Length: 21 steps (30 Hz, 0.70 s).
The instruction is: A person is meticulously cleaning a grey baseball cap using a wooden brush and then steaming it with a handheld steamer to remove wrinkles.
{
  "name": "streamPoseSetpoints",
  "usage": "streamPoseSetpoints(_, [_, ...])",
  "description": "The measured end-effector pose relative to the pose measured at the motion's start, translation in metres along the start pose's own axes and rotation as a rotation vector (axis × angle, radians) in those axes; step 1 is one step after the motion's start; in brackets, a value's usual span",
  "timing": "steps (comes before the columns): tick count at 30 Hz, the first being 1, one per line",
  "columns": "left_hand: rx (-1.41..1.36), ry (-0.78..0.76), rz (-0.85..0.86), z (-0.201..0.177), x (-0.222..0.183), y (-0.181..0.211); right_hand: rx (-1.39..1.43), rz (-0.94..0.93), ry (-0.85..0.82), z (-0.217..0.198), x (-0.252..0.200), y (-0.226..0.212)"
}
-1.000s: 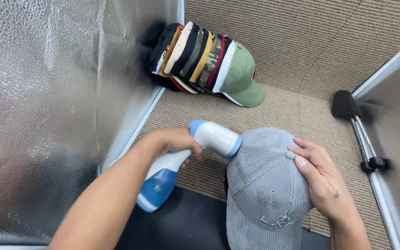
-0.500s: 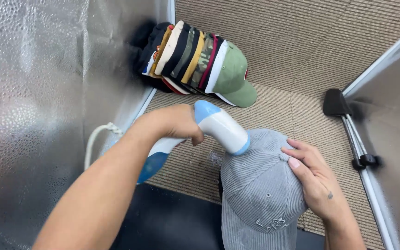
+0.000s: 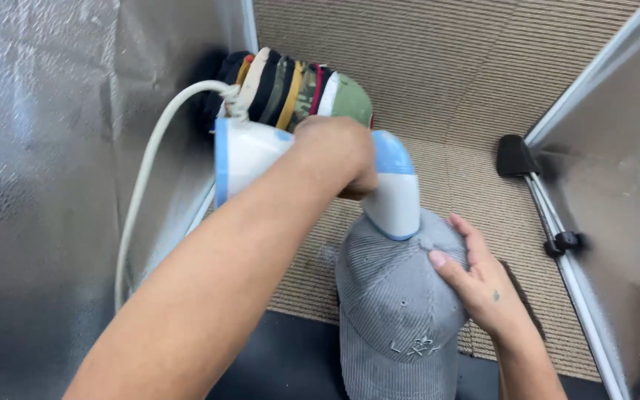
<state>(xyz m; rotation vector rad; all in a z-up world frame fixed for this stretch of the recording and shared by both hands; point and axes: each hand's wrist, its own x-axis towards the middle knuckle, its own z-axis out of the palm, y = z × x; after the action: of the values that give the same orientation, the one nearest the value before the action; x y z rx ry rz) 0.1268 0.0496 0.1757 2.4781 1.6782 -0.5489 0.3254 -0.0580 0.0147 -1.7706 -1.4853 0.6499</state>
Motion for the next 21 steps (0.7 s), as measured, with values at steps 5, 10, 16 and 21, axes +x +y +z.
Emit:
streamPoseSetpoints(5, [0.044, 0.192, 0.035, 0.021, 0.047, 0.021, 0.014, 0.024, -0.066, -0.008, -0.006, -0.012])
streamPoseSetpoints(10, [0.010, 0.177, 0.114, -0.002, 0.054, 0.067, 0.015, 0.120, -0.072, -0.010, -0.007, -0.014])
streamPoseSetpoints(16, [0.009, 0.126, 0.048, -0.002, 0.059, 0.067, 0.022, 0.113, -0.110, -0.012, -0.005, -0.020])
streamPoseSetpoints(21, [0.035, 0.201, 0.058, 0.025, 0.044, 0.009, 0.075, 0.059, -0.121, -0.011, -0.004, -0.006])
